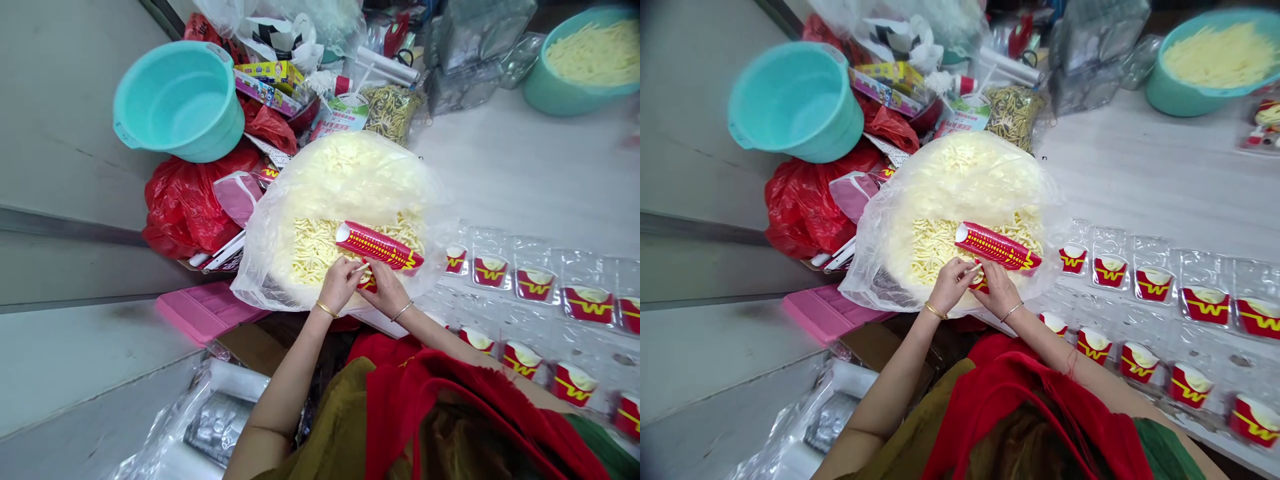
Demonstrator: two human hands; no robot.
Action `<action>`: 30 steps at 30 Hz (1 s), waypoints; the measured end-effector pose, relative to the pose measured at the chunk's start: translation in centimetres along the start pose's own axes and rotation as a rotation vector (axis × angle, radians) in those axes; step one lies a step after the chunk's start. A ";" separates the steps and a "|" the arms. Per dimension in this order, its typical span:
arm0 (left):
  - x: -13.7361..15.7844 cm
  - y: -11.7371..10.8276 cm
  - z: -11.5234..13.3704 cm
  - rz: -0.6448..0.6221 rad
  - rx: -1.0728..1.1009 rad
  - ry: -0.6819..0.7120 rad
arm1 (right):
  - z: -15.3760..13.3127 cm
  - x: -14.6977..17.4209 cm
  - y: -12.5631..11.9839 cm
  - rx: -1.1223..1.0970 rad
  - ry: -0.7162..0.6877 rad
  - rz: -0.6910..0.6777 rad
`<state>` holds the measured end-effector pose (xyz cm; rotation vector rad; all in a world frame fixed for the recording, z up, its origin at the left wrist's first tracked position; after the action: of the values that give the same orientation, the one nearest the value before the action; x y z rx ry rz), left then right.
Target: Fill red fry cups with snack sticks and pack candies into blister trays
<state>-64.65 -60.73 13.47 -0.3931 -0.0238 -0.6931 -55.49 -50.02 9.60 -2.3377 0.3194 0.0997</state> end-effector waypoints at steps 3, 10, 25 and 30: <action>0.3 -0.2 0.9 -0.017 -0.068 0.064 | 0.3 0.3 -0.3 -0.008 0.020 0.012; 0.0 -2.8 1.0 0.049 0.367 -0.214 | 0.5 0.7 -0.5 -0.047 0.025 0.050; -0.2 -2.2 0.8 0.051 0.395 -0.298 | 0.1 0.5 -0.5 -0.054 0.029 0.059; -1.1 -4.9 0.4 0.207 0.420 -0.233 | 0.4 0.7 -0.5 -0.073 0.044 0.070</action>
<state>-68.51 -63.37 15.42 -0.0679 -0.3404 -0.4196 -54.69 -49.54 9.54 -2.4040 0.4256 0.0950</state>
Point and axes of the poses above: each hand's wrist, its own x-axis away from the middle knuckle, its own y-axis out of the palm, z = x × y, the point moved 3 cm from there along -x, towards the middle knuckle, and after that the axes turned 8 degrees about x, right-handed, at the moved point
